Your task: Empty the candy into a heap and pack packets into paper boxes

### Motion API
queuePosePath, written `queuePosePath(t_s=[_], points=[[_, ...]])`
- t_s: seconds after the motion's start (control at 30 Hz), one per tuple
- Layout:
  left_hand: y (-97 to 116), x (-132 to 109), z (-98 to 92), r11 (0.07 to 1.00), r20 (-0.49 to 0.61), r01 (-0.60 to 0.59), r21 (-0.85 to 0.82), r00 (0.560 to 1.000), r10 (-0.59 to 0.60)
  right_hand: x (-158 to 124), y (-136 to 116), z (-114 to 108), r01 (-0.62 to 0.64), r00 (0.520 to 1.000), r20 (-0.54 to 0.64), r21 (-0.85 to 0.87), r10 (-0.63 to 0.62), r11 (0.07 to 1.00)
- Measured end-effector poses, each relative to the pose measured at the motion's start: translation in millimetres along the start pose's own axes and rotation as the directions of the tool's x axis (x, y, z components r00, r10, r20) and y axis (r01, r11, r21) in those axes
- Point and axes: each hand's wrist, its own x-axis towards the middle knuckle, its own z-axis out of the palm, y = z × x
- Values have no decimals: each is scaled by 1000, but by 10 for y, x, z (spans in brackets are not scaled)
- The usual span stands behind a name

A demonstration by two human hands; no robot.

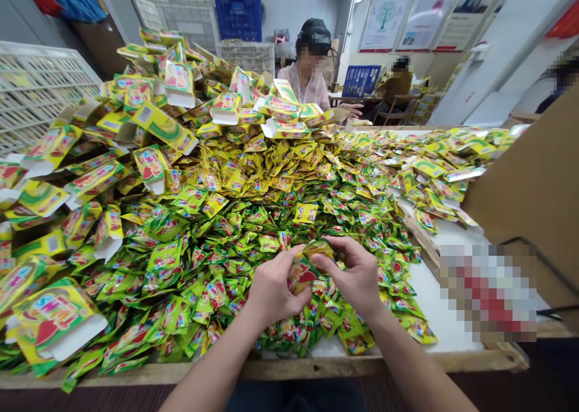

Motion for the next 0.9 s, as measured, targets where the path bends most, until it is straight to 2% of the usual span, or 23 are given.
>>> queuePosePath(t_s=[0.07, 0.2, 0.23, 0.3, 0.4, 0.47, 0.57, 0.67, 0.73, 0.8, 0.87, 0.9], points=[[-11, 6, -14, 1000, -47, 1, 31, 999, 1, 23, -17, -13, -9, 1000, -2, -50, 9, 999], [-17, 27, -42, 991, -43, -69, 114, 996, 74, 86, -38, -55, -158, 977, 149, 29, 152, 987], [-14, 29, -41, 990, -32, -87, 112, 995, 91, 86, -42, -44, -190, 973, 147, 64, 179, 980], [-2, 25, -28, 993, -36, -92, 71, 995, 94, 57, -56, 16, -191, 981, 41, 114, 187, 975], [29, 4, 6, 999, -109, -42, -33, 993, 38, -18, -105, 143, -44, 987, -151, 49, 51, 998], [47, -10, 16, 996, -165, -7, -87, 986, -7, -47, -156, 182, 100, 980, -163, -82, -112, 992], [54, -22, -5, 992, -202, 49, -115, 977, -72, -41, -238, 128, 267, 961, 1, -264, -277, 927], [39, -31, -34, 988, -141, 66, -137, 986, -86, -33, -299, 40, 313, 938, 257, -334, -234, 889], [33, -33, -48, 988, -74, 39, -152, 996, -50, -40, -314, 24, 290, 923, 352, -367, -157, 884], [36, -21, -69, 992, -49, -2, -130, 999, -5, -37, -312, 35, 247, 918, 384, -367, -96, 897], [47, 7, -108, 997, -100, 0, -82, 995, -9, -10, -305, 36, 177, 934, 353, -310, -60, 934], [55, 24, -131, 996, -137, 35, -87, 989, -47, 13, -305, 26, 123, 948, 317, -264, -35, 957]])
